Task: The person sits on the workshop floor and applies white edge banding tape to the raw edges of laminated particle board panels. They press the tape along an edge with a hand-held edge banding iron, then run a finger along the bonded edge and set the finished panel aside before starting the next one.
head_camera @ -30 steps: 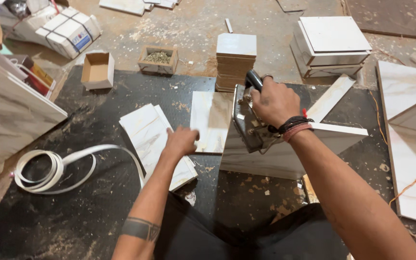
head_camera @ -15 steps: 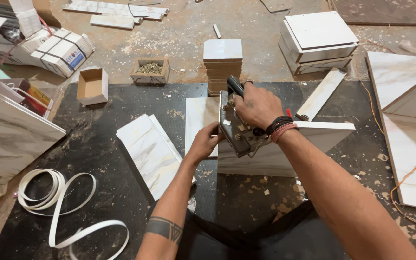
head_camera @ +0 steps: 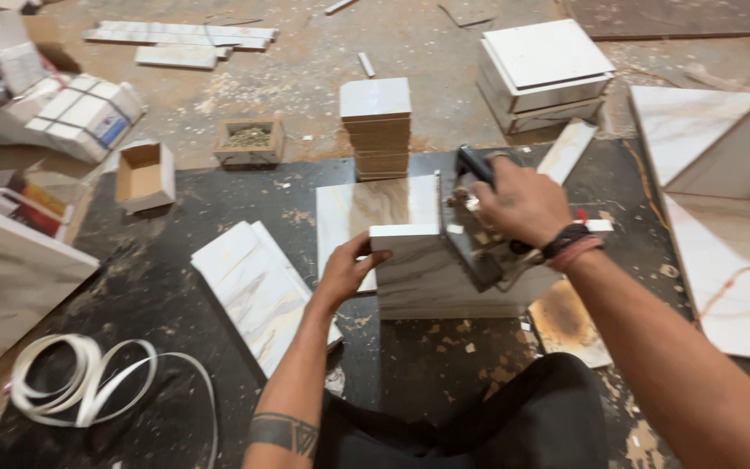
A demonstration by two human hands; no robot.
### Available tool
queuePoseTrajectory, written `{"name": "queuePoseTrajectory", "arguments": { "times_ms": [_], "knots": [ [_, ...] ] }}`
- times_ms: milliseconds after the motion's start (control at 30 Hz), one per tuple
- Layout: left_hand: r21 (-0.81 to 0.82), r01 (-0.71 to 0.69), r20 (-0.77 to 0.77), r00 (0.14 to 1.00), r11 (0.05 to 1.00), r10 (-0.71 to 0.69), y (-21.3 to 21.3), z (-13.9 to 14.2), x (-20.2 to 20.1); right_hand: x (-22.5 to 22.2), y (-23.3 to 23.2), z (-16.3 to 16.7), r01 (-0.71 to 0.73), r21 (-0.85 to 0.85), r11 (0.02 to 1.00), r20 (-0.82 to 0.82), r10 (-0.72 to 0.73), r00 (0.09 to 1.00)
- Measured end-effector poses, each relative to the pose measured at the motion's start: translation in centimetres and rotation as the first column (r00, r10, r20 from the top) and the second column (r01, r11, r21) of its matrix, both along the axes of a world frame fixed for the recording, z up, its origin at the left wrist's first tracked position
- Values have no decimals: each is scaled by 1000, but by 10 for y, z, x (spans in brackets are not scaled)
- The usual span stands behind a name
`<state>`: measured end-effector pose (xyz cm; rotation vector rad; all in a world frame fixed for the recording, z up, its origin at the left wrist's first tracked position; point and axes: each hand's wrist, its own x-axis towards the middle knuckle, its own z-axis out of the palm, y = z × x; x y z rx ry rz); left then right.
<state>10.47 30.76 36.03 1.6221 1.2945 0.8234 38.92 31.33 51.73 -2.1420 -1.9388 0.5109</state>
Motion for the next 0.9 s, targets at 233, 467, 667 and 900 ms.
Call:
{"name": "queuePoseTrajectory", "arguments": {
  "times_ms": [233,467,667,900],
  "knots": [
    [6,-4,72,997,1000,3,4,-8,2,147,-20,-1,159,180,971,128,-183,975],
    [-34,-47,35,998,998,48,2,-2,6,181,-23,-1,276,148,950,76,-290,954],
    [-78,-35,-11,999,996,35,1,-1,6,103,-6,-6,73,133,988,-22,-70,997],
    [56,8,116,993,998,-15,4,-21,-2,-70,15,-10,-186,201,962,38,182,983]
  ]
}}
